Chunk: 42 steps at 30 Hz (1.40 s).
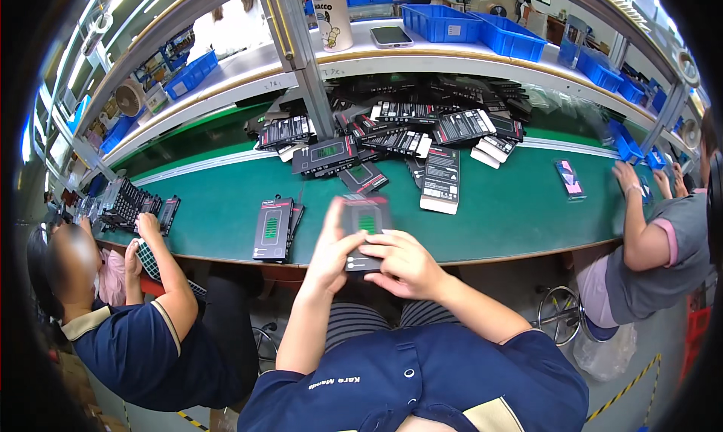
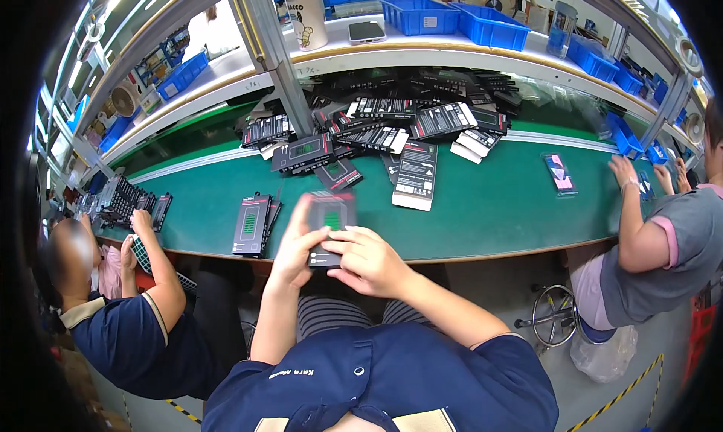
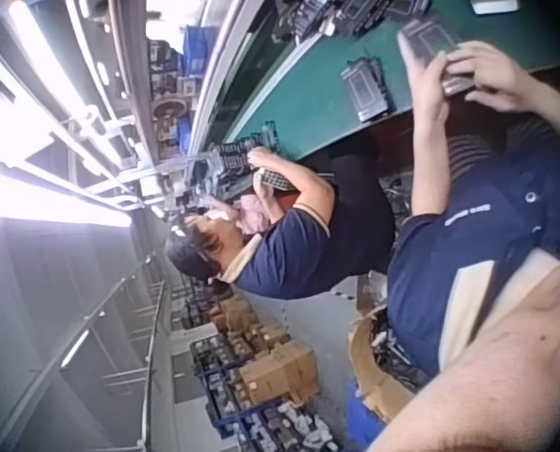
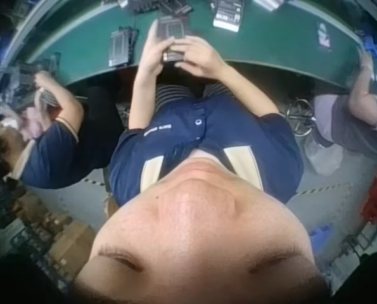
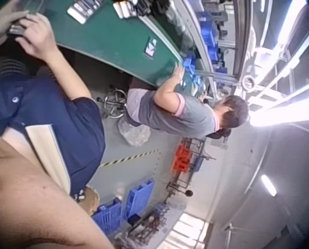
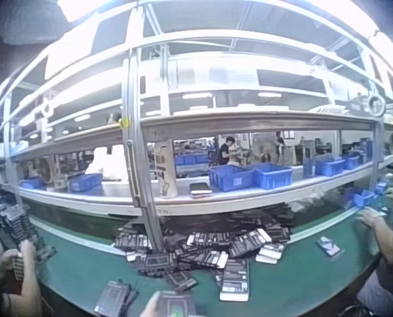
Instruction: The person sits at a green workbench in a factory setting, repeatedly picking up small black electronic devices from a large cardboard box. They wipe each device with a small cloth and place it onto a growing stack on the table.
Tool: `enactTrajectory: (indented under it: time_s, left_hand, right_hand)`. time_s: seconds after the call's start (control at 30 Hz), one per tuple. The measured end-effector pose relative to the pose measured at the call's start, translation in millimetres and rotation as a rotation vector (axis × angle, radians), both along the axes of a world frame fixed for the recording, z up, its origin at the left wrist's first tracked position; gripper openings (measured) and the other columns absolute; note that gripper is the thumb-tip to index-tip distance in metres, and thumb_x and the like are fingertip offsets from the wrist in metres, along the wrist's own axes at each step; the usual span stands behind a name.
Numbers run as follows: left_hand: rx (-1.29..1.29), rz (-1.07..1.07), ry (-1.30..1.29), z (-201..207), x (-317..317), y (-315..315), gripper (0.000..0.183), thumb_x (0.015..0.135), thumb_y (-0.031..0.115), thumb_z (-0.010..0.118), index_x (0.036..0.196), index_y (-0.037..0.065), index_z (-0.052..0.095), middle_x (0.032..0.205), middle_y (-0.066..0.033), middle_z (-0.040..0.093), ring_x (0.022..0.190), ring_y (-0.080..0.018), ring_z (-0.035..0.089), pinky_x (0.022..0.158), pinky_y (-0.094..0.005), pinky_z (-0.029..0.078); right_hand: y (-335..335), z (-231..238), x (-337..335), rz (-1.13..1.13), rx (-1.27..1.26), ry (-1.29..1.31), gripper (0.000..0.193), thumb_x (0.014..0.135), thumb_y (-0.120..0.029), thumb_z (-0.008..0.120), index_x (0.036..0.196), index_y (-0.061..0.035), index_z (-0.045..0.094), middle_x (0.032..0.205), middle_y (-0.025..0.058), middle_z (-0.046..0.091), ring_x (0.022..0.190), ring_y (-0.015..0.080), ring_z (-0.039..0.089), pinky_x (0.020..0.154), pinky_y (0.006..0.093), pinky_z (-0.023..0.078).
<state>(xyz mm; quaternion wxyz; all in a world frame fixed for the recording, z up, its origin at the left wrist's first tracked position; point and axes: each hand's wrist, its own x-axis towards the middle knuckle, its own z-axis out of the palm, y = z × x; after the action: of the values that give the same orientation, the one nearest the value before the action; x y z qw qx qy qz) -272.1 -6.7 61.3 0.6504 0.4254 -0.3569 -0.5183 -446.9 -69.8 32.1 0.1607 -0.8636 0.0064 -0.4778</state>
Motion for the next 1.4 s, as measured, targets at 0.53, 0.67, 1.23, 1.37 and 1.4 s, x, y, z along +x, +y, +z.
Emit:
enactTrajectory:
  time_s: [0.53, 0.67, 1.23, 1.37, 1.4]
  left_hand:
    - [-0.413, 0.158, -1.462, -13.8, 34.2, -4.7, 0.055, 0.077, 0.030, 0.080, 0.126, 0.009, 0.063, 0.140, -0.0207, 0.051, 0.134, -0.0405, 0.044, 0.111, -0.0495, 0.036]
    - [-0.466, -0.368, -1.667, -30.5, -23.5, -10.1, 0.094, 0.072, 0.034, 0.085, 0.151, 0.014, 0.038, 0.160, -0.0203, 0.027, 0.147, -0.0419, 0.028, 0.119, -0.0546, 0.026]
    - [-0.436, -0.523, -1.823, 5.9, -73.5, -53.8, 0.084, 0.066, 0.053, 0.082, 0.134, 0.009, 0.060, 0.115, -0.0109, 0.059, 0.106, -0.0277, 0.056, 0.091, -0.0419, 0.047]
    - [-0.362, -0.203, -1.623, -29.1, -57.7, -63.1, 0.085, 0.070, 0.058, 0.078, 0.131, 0.003, 0.059, 0.116, -0.0132, 0.056, 0.110, -0.0284, 0.052, 0.094, -0.0402, 0.043]
    - [-0.347, -0.170, -1.583, -32.1, -53.3, -63.2, 0.084, 0.069, 0.058, 0.078, 0.129, 0.003, 0.060, 0.115, -0.0130, 0.056, 0.111, -0.0282, 0.051, 0.095, -0.0400, 0.042]
  right_hand:
    - [23.2, -19.2, -58.4, -0.764, 0.138, 0.716, 0.051, 0.096, -0.025, 0.059, 0.144, -0.0081, 0.049, 0.153, 0.0199, 0.040, 0.137, 0.0454, 0.040, 0.113, 0.0629, 0.029]
    - [-16.1, -14.2, -97.0, -0.323, 0.322, 0.483, 0.022, 0.084, 0.004, 0.056, 0.102, -0.0048, 0.063, 0.138, 0.0156, 0.058, 0.133, 0.0398, 0.049, 0.115, 0.0553, 0.032]
    - [-202.3, -40.3, -287.3, -1.628, 0.249, 0.729, 0.055, 0.101, -0.044, 0.047, 0.132, -0.0008, 0.060, 0.145, 0.0165, 0.052, 0.128, 0.0408, 0.051, 0.106, 0.0506, 0.043]
    - [-108.0, -45.5, -219.2, -1.511, 0.038, 0.539, 0.036, 0.089, -0.033, 0.067, 0.115, -0.0077, 0.065, 0.134, 0.0256, 0.052, 0.123, 0.0442, 0.049, 0.100, 0.0563, 0.043]
    - [-78.0, -40.5, -191.8, -1.508, -0.005, 0.516, 0.036, 0.087, -0.034, 0.070, 0.115, -0.0122, 0.065, 0.138, 0.0265, 0.049, 0.130, 0.0439, 0.043, 0.105, 0.0600, 0.035]
